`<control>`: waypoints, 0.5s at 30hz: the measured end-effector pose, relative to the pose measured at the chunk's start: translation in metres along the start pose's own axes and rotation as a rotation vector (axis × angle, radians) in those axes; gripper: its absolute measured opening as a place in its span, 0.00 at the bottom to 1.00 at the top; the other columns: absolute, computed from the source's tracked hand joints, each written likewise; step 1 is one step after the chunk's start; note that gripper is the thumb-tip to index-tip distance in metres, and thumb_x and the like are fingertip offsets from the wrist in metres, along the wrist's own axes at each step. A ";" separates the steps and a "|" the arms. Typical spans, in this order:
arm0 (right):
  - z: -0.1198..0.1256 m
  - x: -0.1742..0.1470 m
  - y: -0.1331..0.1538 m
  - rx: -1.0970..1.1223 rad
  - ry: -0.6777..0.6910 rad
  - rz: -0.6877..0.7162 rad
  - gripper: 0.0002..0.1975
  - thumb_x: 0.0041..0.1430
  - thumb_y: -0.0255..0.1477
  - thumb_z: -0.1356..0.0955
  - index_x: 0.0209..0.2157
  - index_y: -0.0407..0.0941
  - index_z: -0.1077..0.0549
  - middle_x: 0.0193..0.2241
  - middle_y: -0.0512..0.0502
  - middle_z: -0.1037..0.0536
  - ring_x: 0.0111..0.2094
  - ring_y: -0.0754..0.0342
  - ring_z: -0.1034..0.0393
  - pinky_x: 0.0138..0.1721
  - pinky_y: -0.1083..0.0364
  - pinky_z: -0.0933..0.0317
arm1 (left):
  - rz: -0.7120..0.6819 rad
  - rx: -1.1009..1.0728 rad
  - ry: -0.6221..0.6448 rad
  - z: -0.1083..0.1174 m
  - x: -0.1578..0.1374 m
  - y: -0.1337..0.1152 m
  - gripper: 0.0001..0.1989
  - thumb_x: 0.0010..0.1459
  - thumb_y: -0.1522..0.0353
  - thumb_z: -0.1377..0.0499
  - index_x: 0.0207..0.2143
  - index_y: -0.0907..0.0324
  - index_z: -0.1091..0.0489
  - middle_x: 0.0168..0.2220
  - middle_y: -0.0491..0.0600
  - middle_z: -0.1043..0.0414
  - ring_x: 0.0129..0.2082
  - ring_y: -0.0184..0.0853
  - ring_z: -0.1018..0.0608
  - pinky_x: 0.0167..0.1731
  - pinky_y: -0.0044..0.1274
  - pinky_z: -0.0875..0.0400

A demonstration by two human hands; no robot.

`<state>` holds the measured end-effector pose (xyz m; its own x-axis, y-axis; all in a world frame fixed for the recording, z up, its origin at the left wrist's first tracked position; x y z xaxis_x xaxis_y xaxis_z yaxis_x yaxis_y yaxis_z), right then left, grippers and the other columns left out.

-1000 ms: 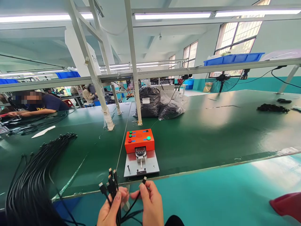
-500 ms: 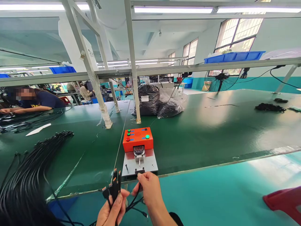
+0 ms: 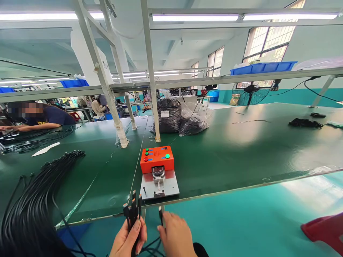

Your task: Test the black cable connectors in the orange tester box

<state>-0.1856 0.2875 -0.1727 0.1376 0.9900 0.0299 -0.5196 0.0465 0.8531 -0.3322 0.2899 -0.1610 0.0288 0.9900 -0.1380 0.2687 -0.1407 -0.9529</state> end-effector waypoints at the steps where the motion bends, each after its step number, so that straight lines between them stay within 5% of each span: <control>1: 0.010 -0.005 0.005 -0.044 -0.100 0.066 0.10 0.49 0.27 0.36 0.35 0.45 0.26 0.42 0.38 0.22 0.45 0.40 0.30 0.45 0.46 0.40 | 0.019 0.015 -0.004 0.000 0.000 0.003 0.21 0.43 0.51 0.36 0.23 0.62 0.29 0.14 0.43 0.33 0.12 0.22 0.39 0.13 0.14 0.47; 3: 0.025 -0.015 0.018 0.055 -0.253 0.158 0.18 0.53 0.32 0.36 0.47 0.47 0.29 0.50 0.39 0.28 0.52 0.41 0.36 0.50 0.46 0.43 | 0.039 0.061 -0.006 -0.002 -0.001 0.007 0.22 0.43 0.51 0.37 0.23 0.62 0.28 0.14 0.44 0.32 0.12 0.22 0.38 0.13 0.14 0.45; 5: 0.025 -0.017 0.028 0.298 -0.247 0.178 0.18 0.56 0.37 0.36 0.47 0.48 0.29 0.48 0.41 0.27 0.49 0.44 0.34 0.48 0.50 0.40 | 0.036 0.097 0.021 -0.007 -0.002 0.010 0.22 0.43 0.51 0.37 0.22 0.63 0.28 0.13 0.43 0.34 0.12 0.22 0.39 0.13 0.15 0.46; 8: 0.008 -0.012 0.034 0.711 -0.108 0.061 0.15 0.53 0.41 0.34 0.36 0.45 0.24 0.36 0.43 0.21 0.35 0.48 0.28 0.37 0.55 0.35 | 0.036 0.088 0.050 -0.011 -0.003 0.014 0.23 0.41 0.51 0.36 0.28 0.62 0.26 0.13 0.40 0.36 0.11 0.23 0.40 0.12 0.15 0.46; 10: -0.002 -0.007 0.028 0.881 -0.075 -0.068 0.14 0.50 0.41 0.32 0.29 0.44 0.26 0.26 0.46 0.21 0.28 0.51 0.29 0.33 0.56 0.35 | 0.030 0.062 -0.041 -0.001 -0.003 0.013 0.23 0.41 0.51 0.36 0.29 0.62 0.24 0.17 0.44 0.31 0.16 0.27 0.33 0.16 0.17 0.38; 13: -0.009 -0.001 0.014 0.912 -0.074 -0.204 0.13 0.49 0.38 0.32 0.21 0.44 0.34 0.15 0.50 0.26 0.19 0.56 0.33 0.25 0.58 0.39 | -0.040 0.051 -0.189 0.020 -0.002 0.004 0.21 0.40 0.51 0.35 0.21 0.60 0.26 0.27 0.48 0.25 0.28 0.33 0.27 0.31 0.20 0.30; 15: -0.011 0.005 0.008 0.861 -0.044 -0.254 0.14 0.49 0.36 0.33 0.18 0.44 0.38 0.11 0.51 0.28 0.15 0.58 0.37 0.21 0.59 0.44 | -0.088 0.066 -0.178 0.022 -0.002 -0.003 0.20 0.43 0.51 0.37 0.19 0.60 0.29 0.21 0.45 0.28 0.24 0.30 0.29 0.28 0.18 0.32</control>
<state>-0.1987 0.2944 -0.1715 0.2035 0.9567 -0.2081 0.3405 0.1302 0.9312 -0.3536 0.2884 -0.1642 -0.1645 0.9819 -0.0934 0.1993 -0.0597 -0.9781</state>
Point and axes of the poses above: each hand's wrist, its own x-axis towards the middle knuckle, its own z-axis out of the back of the hand, y = z × x, the point moved 9 cm from there along x, towards the middle knuckle
